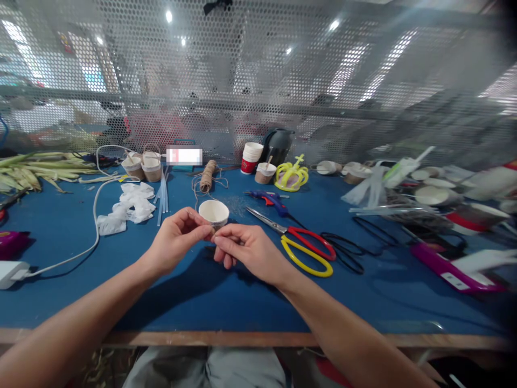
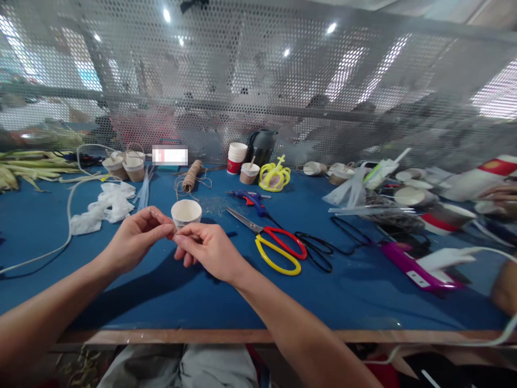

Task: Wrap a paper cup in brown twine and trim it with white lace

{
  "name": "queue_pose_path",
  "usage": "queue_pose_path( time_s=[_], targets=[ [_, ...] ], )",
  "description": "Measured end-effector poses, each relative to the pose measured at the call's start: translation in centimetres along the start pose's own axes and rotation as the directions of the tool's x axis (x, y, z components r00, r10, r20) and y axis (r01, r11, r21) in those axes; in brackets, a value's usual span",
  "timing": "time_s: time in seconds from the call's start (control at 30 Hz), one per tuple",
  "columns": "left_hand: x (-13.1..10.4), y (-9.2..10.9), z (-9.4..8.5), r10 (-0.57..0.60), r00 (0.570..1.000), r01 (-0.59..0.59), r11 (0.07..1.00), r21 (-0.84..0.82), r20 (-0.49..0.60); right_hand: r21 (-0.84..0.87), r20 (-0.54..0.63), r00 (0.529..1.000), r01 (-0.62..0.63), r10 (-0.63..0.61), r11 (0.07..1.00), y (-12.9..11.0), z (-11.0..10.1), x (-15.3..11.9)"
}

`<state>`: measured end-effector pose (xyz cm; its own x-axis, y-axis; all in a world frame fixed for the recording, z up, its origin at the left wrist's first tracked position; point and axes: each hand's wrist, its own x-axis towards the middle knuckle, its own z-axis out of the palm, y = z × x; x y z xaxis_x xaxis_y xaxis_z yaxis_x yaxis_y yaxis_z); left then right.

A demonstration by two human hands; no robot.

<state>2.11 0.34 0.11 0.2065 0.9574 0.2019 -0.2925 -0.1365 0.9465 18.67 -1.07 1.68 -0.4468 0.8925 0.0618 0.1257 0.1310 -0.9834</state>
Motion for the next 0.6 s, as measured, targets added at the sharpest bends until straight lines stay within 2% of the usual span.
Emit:
queue_pose_path(
  time_s=[0.1,0.2,0.37,0.5,0.6],
  targets=[
    [0.4,0.2,-0.5,-0.003,1.000,0.003,1.000,-0.011,-0.019,0.096,0.054,0.994,-0.095,0.090,0.991,0.0,-0.7,0.3],
    [0.7,0.5,-0.9,0.018,0.999,-0.019,0.998,-0.054,-0.031,0.105,0.109,0.982,-0.166,0.155,0.980,-0.2,-1.6,0.3],
    [0.6,0.5,-0.8,0.026,1.000,-0.025,0.992,-0.123,0.009,0.145,0.130,0.972,-0.212,0.194,0.966,-0.1,-1.8,0.2],
    [0.2,0.5,-0.5,-0.016,0.996,0.031,0.985,-0.172,0.090,0.171,0.130,0.971,-0.223,0.202,0.960,0.1,-1.3,0.1],
    [0.1,0.5,-0.5,0.016,0.994,0.001,0.986,-0.164,0.104,0.203,0.156,0.968,-0.227,0.197,0.952,0.2,-1.0,0.1]
  ],
)
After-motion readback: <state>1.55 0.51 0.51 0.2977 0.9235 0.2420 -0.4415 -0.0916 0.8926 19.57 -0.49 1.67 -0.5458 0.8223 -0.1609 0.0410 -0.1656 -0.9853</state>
